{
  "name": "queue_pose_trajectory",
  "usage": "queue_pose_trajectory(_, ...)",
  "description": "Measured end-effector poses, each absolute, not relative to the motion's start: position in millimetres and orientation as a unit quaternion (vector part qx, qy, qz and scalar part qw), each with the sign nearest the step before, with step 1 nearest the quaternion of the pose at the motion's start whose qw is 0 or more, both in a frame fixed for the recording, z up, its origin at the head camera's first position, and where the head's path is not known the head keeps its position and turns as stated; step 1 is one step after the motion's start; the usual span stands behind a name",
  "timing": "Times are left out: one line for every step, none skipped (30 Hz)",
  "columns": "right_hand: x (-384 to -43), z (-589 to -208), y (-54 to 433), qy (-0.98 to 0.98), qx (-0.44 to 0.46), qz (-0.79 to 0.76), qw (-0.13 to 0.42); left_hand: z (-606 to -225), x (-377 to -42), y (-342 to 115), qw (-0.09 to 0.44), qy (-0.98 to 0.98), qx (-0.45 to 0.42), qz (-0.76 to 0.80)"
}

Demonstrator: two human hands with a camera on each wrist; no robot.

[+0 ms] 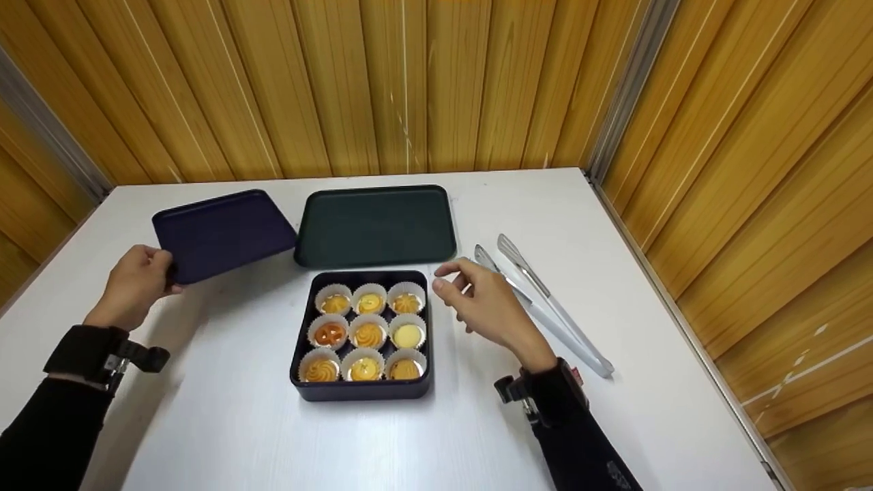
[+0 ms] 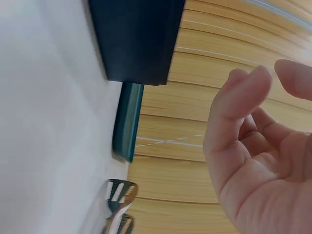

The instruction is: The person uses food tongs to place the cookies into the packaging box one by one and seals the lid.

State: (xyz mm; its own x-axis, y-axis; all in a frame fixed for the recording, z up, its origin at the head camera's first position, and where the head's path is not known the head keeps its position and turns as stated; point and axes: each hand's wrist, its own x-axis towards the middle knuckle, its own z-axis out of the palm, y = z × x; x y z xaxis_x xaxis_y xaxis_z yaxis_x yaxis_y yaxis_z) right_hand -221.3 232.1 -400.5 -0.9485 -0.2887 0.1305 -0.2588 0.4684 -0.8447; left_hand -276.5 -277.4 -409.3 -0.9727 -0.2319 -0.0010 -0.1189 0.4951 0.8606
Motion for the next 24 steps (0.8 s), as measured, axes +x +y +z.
queue_pose_trajectory(-225, -396, 229, 0.856, -0.163, -0.49, 0.018, -405, -275, -269, 0.062, -0.858, 0.091, -0.502)
queue_pose_trajectory(-229, -392, 226, 0.856, -0.166, -0.489, 0.021, -401, -274, -259, 0.067, -0.852, 0.082, -0.512)
queue_pose_trajectory(-232, -387, 223, 0.855, -0.166, -0.49, 0.028, -397, -273, -249, 0.071, -0.847, 0.071, -0.521)
queue_pose_trajectory(-235, -383, 220, 0.854, -0.165, -0.492, 0.036, -393, -272, -238, 0.074, -0.843, 0.06, -0.53)
queue_pose_trajectory(-238, -379, 218, 0.851, -0.164, -0.497, 0.048, -390, -271, -227, 0.077, -0.839, 0.049, -0.537)
queue_pose_trajectory(-241, -376, 215, 0.846, -0.164, -0.504, 0.064, -388, -270, -216, 0.079, -0.834, 0.039, -0.545)
queue_pose_trajectory(-244, -373, 212, 0.84, -0.161, -0.511, 0.08, -386, -269, -205, 0.08, -0.829, 0.029, -0.553)
queue_pose_trajectory(-246, -370, 210, 0.834, -0.155, -0.52, 0.097, -384, -268, -194, 0.08, -0.824, 0.02, -0.561)
queue_pose_trajectory(-248, -369, 208, 0.828, -0.147, -0.53, 0.112, -384, -267, -183, 0.077, -0.818, 0.009, -0.57)
queue_pose_trajectory(-250, -367, 206, 0.82, -0.138, -0.54, 0.126, -383, -265, -172, 0.073, -0.811, -0.001, -0.58)
queue_pose_trajectory(-252, -367, 204, 0.813, -0.127, -0.552, 0.137, -383, -264, -163, 0.068, -0.805, -0.011, -0.59)
queue_pose_trajectory(-253, -367, 203, 0.805, -0.113, -0.564, 0.142, -383, -262, -153, 0.061, -0.799, -0.021, -0.598)
queue_pose_trajectory(-255, -368, 203, 0.8, -0.104, -0.574, 0.143, -383, -261, -145, 0.056, -0.795, -0.03, -0.604)
queue_pose_trajectory(-256, -369, 202, 0.794, -0.096, -0.584, 0.142, -383, -259, -137, 0.052, -0.791, -0.038, -0.609)
queue_pose_trajectory(-257, -370, 202, 0.788, -0.09, -0.593, 0.14, -383, -258, -130, 0.048, -0.787, -0.046, -0.613)
queue_pose_trajectory(-259, -371, 202, 0.784, -0.085, -0.599, 0.137, -383, -257, -125, 0.044, -0.786, -0.054, -0.614)
queue_pose_trajectory(-260, -372, 202, 0.78, -0.084, -0.606, 0.134, -382, -256, -121, 0.041, -0.786, -0.06, -0.614)
queue_pose_trajectory(-261, -374, 203, 0.778, -0.087, -0.608, 0.131, -382, -255, -118, 0.037, -0.786, -0.065, -0.614)
queue_pose_trajectory(-262, -374, 203, 0.777, -0.093, -0.609, 0.129, -382, -254, -116, 0.034, -0.787, -0.071, -0.612)
queue_pose_trajectory(-262, -375, 204, 0.775, -0.096, -0.612, 0.129, -382, -254, -115, 0.029, -0.789, -0.077, -0.609)
queue_pose_trajectory(-262, -376, 205, 0.775, -0.098, -0.612, 0.125, -381, -253, -115, 0.025, -0.793, -0.082, -0.604)
queue_pose_trajectory(-263, -376, 205, 0.778, -0.102, -0.608, 0.12, -381, -253, -116, 0.022, -0.797, -0.085, -0.597)
queue_pose_trajectory(-263, -376, 206, 0.78, -0.107, -0.606, 0.117, -381, -252, -117, 0.021, -0.802, -0.087, -0.591)
queue_pose_trajectory(-263, -376, 208, 0.782, -0.112, -0.603, 0.113, -381, -252, -119, 0.02, -0.805, -0.09, -0.586)
